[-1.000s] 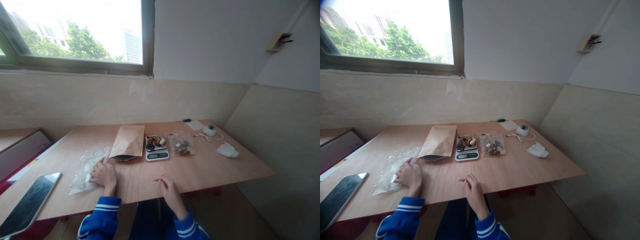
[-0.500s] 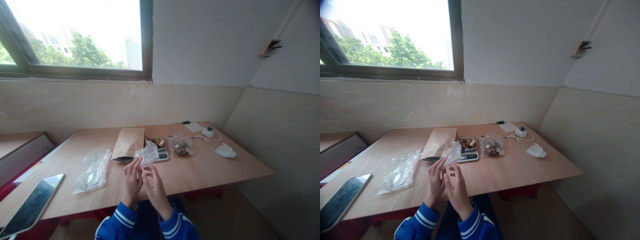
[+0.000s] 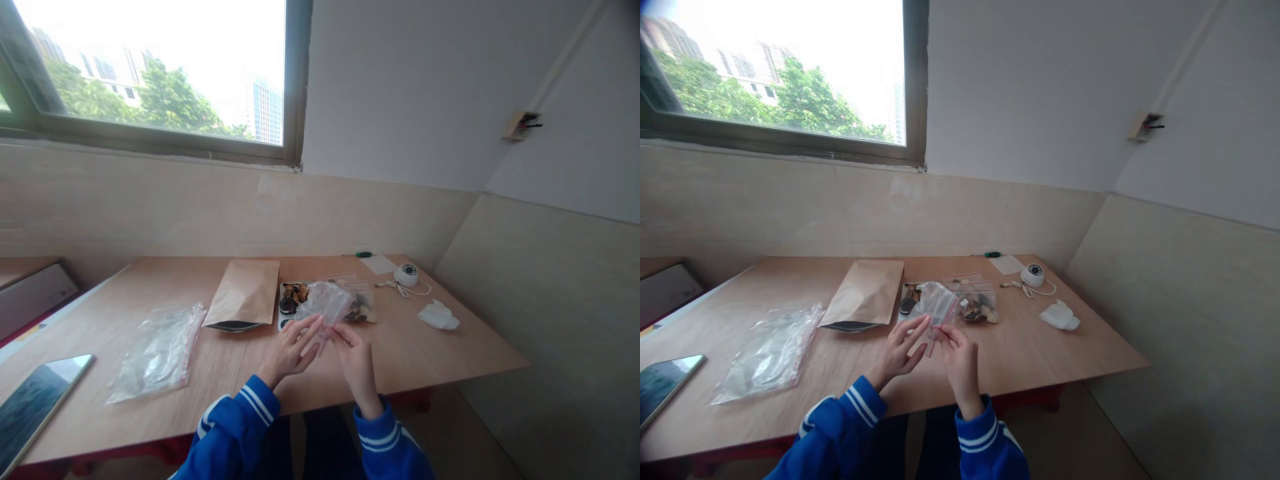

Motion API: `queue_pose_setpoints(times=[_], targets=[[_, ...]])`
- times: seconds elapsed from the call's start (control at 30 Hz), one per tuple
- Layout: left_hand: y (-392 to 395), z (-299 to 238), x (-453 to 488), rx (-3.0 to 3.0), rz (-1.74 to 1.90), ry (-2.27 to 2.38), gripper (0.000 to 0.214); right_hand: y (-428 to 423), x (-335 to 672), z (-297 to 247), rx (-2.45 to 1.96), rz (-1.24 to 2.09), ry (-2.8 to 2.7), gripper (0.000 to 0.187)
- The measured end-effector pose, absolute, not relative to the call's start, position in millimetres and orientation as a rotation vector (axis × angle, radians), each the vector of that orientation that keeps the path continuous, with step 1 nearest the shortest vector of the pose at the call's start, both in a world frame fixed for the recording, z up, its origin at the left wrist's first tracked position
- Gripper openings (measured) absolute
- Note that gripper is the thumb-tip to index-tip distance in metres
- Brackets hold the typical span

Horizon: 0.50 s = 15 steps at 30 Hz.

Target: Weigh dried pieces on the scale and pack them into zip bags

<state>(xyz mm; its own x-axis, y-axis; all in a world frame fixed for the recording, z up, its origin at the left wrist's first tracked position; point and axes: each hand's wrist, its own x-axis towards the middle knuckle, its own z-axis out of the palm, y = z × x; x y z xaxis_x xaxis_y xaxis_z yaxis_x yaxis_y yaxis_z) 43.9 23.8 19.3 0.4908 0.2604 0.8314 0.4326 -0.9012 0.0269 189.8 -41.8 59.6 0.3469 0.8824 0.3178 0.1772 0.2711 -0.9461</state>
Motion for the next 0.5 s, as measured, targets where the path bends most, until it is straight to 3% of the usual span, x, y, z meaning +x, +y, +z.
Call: queue_pose_setpoints(times=[0.2, 0.5], targets=[[38, -3, 45, -2.558, -1.404, -0.675, 0.05, -24, 192, 62, -1.271, 0.699, -1.31, 0.024], [44, -7, 45, -2.385, -1.662, -0.816, 0.01, 3, 184, 64, -1.298, 0.669, -1.607, 0.031]])
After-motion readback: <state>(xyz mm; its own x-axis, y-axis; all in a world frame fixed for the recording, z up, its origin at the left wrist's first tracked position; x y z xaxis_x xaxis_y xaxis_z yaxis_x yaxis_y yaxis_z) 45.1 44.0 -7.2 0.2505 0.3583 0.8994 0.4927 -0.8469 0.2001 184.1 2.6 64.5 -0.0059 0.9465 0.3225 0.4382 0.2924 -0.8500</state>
